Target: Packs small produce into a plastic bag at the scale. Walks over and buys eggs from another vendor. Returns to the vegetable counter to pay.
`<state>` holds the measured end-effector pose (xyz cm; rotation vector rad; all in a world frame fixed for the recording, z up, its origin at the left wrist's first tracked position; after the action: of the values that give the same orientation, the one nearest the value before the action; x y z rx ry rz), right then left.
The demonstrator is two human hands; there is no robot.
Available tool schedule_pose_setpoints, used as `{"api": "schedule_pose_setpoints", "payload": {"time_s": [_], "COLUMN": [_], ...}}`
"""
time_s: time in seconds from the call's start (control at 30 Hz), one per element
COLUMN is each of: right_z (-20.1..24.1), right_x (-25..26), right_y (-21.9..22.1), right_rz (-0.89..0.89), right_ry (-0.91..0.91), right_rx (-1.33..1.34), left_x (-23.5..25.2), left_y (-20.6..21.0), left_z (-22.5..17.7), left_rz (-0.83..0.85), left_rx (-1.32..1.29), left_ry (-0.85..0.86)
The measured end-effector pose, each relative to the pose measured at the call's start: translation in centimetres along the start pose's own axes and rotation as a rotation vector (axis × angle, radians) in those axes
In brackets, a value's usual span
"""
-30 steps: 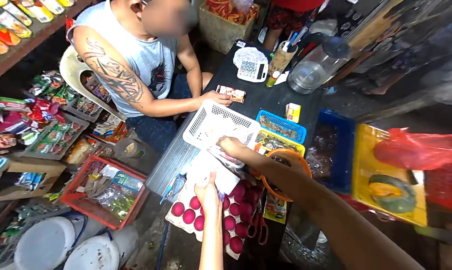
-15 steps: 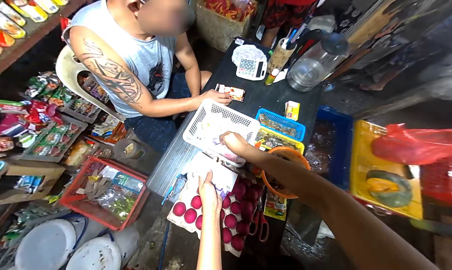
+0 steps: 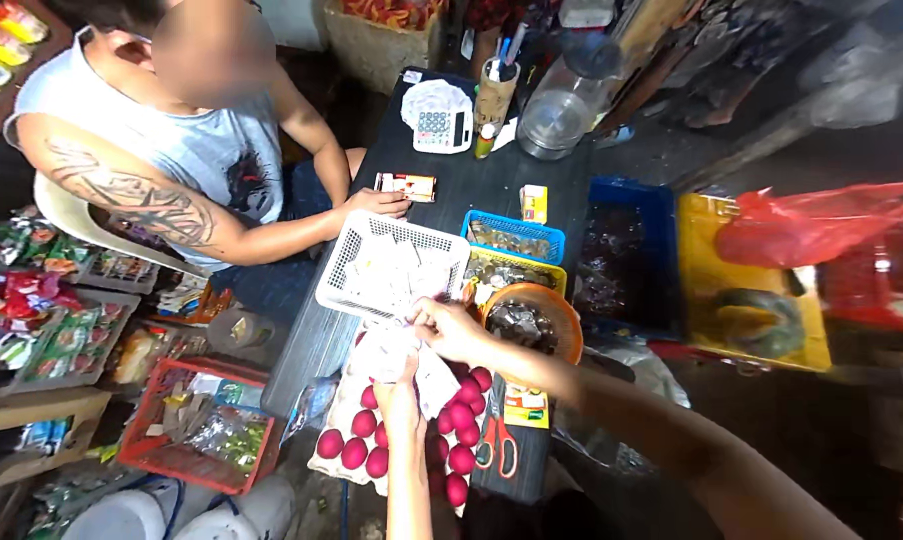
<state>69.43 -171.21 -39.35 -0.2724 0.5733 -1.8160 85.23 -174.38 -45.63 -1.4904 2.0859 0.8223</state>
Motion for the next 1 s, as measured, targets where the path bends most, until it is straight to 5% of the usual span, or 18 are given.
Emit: {"api": "schedule_pose_setpoints", "payload": {"time_s": [0.13, 0.3, 0.57, 0.73, 0.9, 1.0], "right_z": [-5.1, -7.7, -5.6, -0.8, 6.8, 5.0], "right_x": [5.4, 8.5, 6.1, 4.6, -5.5, -7.6], "right_y": [-4.0, -0.3, 3.8, -0.1, -1.2, -5.4], "right_rz": [0.116, 0.557, 0.495, 0.415, 0.561, 0.423], "right_ry": [0.046, 0.112, 0.351, 0.189, -0.337, -0.327], "right_rx": [-0.394, -0.574, -0.406, -0.336, -0.114, 0.047], "left_x": [-0.8, -2.2, -4.0, -3.8, -4.4, -4.9], "left_y": [-1.7, -0.5, 2.1, 3.0, 4.0, 3.9], "left_z": [0.5, 1.2, 0.8, 1.2, 1.8, 2.5], "left_rz": [0.004, 0.217, 0.157, 0.150, 0.199, 0.148], "left_rx": [-0.056, -0.369, -0.360, -0.355, -0.262, -0.198], "left_ry": [0.029, -0.031, 0.026, -0.075, -0.169, -0.180]}}
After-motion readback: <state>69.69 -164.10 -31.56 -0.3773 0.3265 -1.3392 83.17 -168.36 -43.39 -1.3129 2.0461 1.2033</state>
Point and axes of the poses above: each hand's wrist, its own x-axis towards the middle knuckle, its own y-axis out of the palm, z = x × y, the point moved 8 cm from there along x, towards the middle knuckle, and after that the axes turned 10 degrees about -y, right-handed, at the moved point
